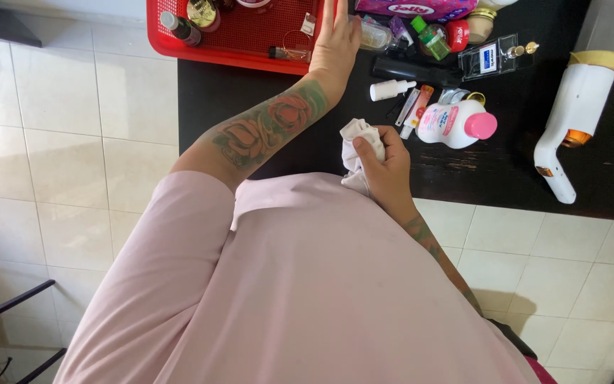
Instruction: Wiping down cosmetic and toiletry bottles and jars with a cloth and placing them into a plastic basket.
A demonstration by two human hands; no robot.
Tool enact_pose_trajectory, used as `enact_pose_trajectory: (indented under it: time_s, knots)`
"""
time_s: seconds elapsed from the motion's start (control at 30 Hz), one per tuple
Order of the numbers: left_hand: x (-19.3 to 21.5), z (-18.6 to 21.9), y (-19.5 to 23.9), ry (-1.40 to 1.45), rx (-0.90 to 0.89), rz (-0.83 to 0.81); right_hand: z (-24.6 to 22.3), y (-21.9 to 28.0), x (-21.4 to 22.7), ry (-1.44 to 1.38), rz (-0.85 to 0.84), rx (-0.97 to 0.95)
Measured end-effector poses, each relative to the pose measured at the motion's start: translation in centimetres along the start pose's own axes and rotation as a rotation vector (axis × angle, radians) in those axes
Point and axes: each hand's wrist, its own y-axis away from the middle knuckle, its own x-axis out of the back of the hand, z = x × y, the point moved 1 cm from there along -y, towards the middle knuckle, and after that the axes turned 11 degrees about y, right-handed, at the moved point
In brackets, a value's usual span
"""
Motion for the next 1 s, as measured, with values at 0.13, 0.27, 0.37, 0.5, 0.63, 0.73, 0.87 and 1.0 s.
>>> enact_pose_trajectory:
  time_s: [0.13, 0.27, 0.37, 0.5, 0.63, 0.73, 0.87, 1.0]
  knots:
    - [-0.8, 1.3, 0.7, -0.045, 0.009, 0.122, 0.1, 0.4, 0.1, -0.032, 0.004, 0.014]
    - [-0.4, 2.4, 3.4, 0.071, -0.068, 0.289, -0.5, 0.6, 0.3, -0.081, 0.01, 0.003]
    - [-3.1, 3.8, 4.9, 0.504, -0.1, 0.542, 1.1, 0.6, 1.0, -0.068, 0.097, 0.048]
    - [2.6, 0.3, 11.3, 0.987, -0.035, 0.579, 2.9, -0.7, 1.9, -0.238, 0.174, 0.03]
    - [5.2, 0.1, 14.4, 1.662, -0.228, 0.704, 2.8, -2.3, 1.5, -0.476, 0.194, 0.0]
    - [5.5, 1.5, 15.5, 1.838, -0.302, 0.751, 1.2, -2.5, 0.4, -0.377, 0.117, 0.101]
    - [4.6, 3.8, 16.4, 2.547, -0.296, 0.326, -0.2, -2.5, -0.1, -0.197, 0.102, 0.177]
    - [3.5, 5.0, 15.4, 2.818, -0.039, 0.151, -1.3, -1.5, -1.3, -0.122, 0.137, 0.246]
